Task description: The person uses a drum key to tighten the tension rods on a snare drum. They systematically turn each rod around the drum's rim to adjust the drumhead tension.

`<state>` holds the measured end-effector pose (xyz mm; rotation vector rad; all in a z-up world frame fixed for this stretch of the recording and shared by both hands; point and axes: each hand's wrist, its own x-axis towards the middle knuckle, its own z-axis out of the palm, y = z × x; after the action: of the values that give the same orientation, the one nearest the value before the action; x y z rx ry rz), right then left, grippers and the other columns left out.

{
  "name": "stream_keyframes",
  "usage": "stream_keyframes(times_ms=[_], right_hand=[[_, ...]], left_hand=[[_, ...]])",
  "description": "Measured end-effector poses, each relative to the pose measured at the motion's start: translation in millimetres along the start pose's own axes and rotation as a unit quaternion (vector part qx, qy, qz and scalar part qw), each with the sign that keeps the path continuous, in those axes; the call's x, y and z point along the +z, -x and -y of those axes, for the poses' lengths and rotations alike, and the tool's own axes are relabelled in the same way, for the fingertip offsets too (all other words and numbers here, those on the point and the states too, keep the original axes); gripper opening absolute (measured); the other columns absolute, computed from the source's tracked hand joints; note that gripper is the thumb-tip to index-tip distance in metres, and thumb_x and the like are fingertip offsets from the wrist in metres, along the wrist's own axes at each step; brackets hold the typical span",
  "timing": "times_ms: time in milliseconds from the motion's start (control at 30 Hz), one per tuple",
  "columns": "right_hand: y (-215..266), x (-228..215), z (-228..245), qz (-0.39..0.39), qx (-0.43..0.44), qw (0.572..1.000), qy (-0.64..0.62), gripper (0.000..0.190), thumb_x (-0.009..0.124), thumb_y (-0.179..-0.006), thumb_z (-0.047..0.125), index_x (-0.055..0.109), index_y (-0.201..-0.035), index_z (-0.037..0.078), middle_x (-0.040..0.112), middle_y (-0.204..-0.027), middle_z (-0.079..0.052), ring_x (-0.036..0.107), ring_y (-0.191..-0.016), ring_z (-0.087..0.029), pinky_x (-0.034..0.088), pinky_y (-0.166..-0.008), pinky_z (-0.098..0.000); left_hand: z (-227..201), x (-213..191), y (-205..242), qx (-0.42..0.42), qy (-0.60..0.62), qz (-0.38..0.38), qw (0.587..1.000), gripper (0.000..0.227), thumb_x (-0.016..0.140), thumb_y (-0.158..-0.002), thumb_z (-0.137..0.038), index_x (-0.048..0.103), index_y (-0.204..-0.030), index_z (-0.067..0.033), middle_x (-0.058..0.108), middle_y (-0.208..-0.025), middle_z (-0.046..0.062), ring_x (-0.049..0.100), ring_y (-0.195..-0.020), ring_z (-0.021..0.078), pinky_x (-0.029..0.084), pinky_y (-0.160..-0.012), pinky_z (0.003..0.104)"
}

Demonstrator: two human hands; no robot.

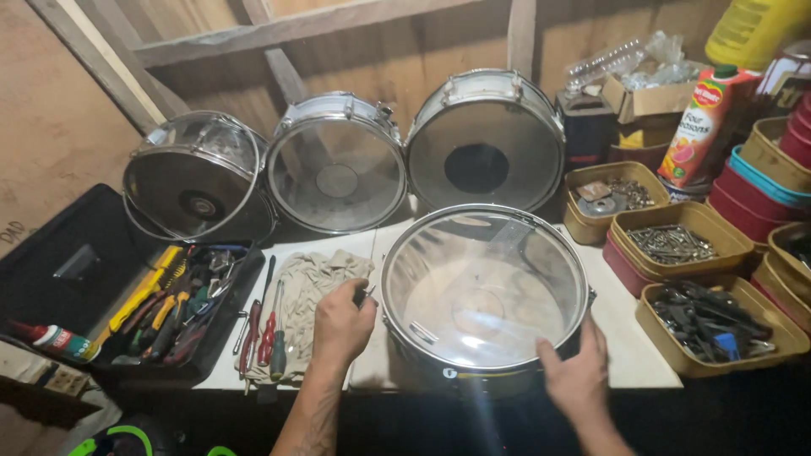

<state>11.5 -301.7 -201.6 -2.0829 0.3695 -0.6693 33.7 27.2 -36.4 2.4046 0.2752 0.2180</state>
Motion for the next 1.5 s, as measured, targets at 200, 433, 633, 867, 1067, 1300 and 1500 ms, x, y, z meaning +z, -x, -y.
stream_keyframes(times_ms=[200,433,633,867,1067,1300,1500], right_hand=[[-86.8,-7.7,-33.5,0.133,0.054,0.99,-0.01,0.087,0.071,-0.076,0.032,0.045,-0.157,0.014,0.054,-0.153,-0.012,0.051,-0.139,-0.024,0.034,-0.114,-0.0342],[-190.0,5.0,-61.4,0.256,-0.015,0.965,0.057,0.086,0.072,-0.076,0.04,0.051,-0.156,0.018,0.058,-0.146,-0.031,0.05,-0.136,-0.05,0.038,-0.117,-0.0564],[-194.4,6.7,-5.6,0.331,0.159,0.908,-0.203,0.083,0.052,-0.077,-0.008,0.049,-0.158,0.011,0.067,-0.125,-0.018,0.058,-0.102,-0.028,0.043,-0.087,-0.0355],[-191.6,12.1,-8.2,0.274,0.096,0.956,0.04,0.076,0.055,-0.083,0.022,0.046,-0.159,0.023,0.058,-0.148,-0.016,0.057,-0.128,-0.03,0.041,-0.107,-0.0417],[-141.7,11.3,-1.0,0.08,0.086,0.989,0.087,0.079,0.058,-0.093,0.06,0.05,-0.152,0.008,0.057,-0.146,-0.024,0.053,-0.13,-0.048,0.038,-0.107,-0.0599],[-33.7,24.8,6.4,0.019,0.058,0.998,-0.027,0.095,0.074,-0.08,0.041,0.038,-0.154,-0.004,0.038,-0.15,-0.033,0.038,-0.142,-0.046,0.027,-0.12,-0.0488],[-15.1,18.8,30.6,0.012,0.035,0.999,-0.028,0.092,0.067,-0.078,0.03,0.033,-0.16,0.005,0.042,-0.149,-0.034,0.038,-0.14,-0.048,0.028,-0.117,-0.0524]], left_hand=[[24.4,-7.0,-8.8,0.01,0.037,-0.034,0.999,0.031,0.056,-0.083,-0.02,0.079,-0.103,-0.0179,0.079,-0.106,0.002,0.072,-0.102,0.0201,0.054,-0.097,0.036],[53.3,16.7,-11.5,0.113,0.108,-0.081,0.984,0.022,0.067,-0.081,-0.009,0.079,-0.1,-0.0075,0.077,-0.093,0.018,0.075,-0.094,0.0368,0.063,-0.081,0.04],[67.2,36.3,-32.9,0.156,0.035,-0.053,0.986,0.024,0.058,-0.09,-0.011,0.075,-0.107,-0.0081,0.077,-0.106,0.007,0.07,-0.101,0.024,0.054,-0.096,0.04],[64.1,29.6,-39.4,0.172,0.004,-0.016,0.985,0.023,0.058,-0.086,-0.01,0.075,-0.102,-0.0115,0.077,-0.101,0.007,0.071,-0.097,0.0254,0.054,-0.092,0.04],[56.1,23.3,-40.3,0.174,0.04,0.055,0.982,0.034,0.055,-0.083,-0.001,0.077,-0.108,-0.0085,0.079,-0.108,0.007,0.075,-0.1,0.0204,0.06,-0.094,0.032],[28.3,15.8,-37.4,0.149,-0.138,0.096,0.974,0.023,0.073,-0.09,-0.018,0.077,-0.112,-0.0129,0.074,-0.113,0.01,0.066,-0.11,0.0297,0.05,-0.105,0.044],[32.5,39.9,-52.2,0.135,-0.225,0.009,0.965,0.032,0.063,-0.091,-0.037,0.073,-0.088,-0.0075,0.074,-0.087,0.019,0.07,-0.086,0.0413,0.056,-0.077,0.055]])
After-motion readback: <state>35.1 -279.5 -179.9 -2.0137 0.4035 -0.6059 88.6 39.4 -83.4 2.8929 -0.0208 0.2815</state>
